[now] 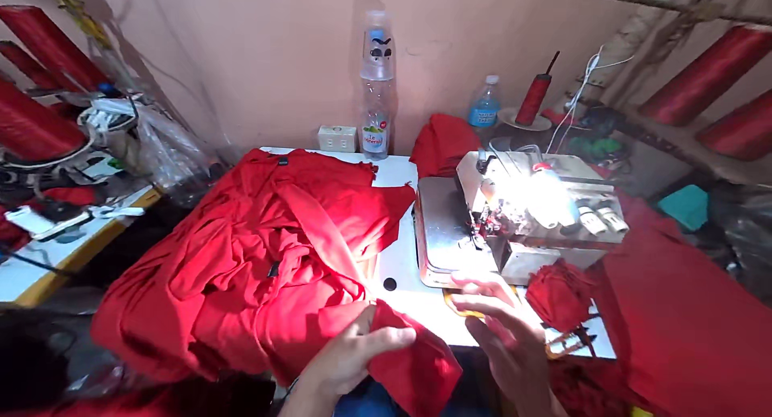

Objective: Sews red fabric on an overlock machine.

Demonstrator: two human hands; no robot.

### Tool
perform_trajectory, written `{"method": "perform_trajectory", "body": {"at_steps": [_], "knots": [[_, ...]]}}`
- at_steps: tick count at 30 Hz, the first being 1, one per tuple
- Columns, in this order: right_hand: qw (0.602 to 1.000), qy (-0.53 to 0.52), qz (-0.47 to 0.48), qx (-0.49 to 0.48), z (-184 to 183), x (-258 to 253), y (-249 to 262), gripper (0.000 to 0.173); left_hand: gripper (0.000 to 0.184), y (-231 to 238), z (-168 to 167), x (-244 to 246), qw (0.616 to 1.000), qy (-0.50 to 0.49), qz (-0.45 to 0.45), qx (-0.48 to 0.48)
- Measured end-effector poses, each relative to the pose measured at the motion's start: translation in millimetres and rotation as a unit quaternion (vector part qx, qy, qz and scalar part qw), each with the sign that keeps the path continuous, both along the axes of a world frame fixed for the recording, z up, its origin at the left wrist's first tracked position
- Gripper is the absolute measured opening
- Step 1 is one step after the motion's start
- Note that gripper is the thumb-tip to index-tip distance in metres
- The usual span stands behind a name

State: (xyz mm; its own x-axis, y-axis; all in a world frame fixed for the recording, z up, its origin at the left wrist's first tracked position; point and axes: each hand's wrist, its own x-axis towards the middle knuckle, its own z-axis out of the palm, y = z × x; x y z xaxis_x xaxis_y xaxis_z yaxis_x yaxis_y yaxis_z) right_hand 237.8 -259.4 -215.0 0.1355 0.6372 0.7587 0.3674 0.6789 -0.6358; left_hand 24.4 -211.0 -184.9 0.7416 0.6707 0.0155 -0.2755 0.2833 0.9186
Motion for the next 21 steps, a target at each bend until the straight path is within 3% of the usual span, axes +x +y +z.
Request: {"method": "perform_trajectory", "body": {"at_steps": [5, 8, 11, 13, 16, 18, 21], "knots": [[1.000, -0.009, -0.018, -0.011, -10, -16, -16, 0.029, 0.011, 2, -2, 5, 0.991, -0.038, 0.046, -0.121], [1.000, -0.015, -0.002, 0.020, -4, -15, -11, 0.010, 0.015, 0, 0, 12, 0.990, 0.015, 0.084, -0.109], [0.999, -0.027, 0.034, 0.023, -2, -10, -13, 0.009, 0.019, 8, -11, 17, 0.975, 0.104, 0.179, 0.080], [0.997, -0.037, 0.063, 0.004, -2, -7, -12, 0.011, 0.010, 15, -23, 20, 0.927, 0.125, 0.276, 0.220], [0.992, -0.050, 0.107, -0.036, -4, -2, -5, 0.013, 0.007, 19, -28, 21, 0.868, 0.130, 0.341, 0.336], [0.991, -0.047, 0.112, -0.048, -4, 0, 1, 0.011, 0.011, 16, -23, 17, 0.863, 0.142, 0.304, 0.377], [0.992, -0.028, 0.112, -0.054, 0, 0, 7, 0.008, 0.015, 9, -17, 11, 0.887, 0.124, 0.180, 0.407]]}}
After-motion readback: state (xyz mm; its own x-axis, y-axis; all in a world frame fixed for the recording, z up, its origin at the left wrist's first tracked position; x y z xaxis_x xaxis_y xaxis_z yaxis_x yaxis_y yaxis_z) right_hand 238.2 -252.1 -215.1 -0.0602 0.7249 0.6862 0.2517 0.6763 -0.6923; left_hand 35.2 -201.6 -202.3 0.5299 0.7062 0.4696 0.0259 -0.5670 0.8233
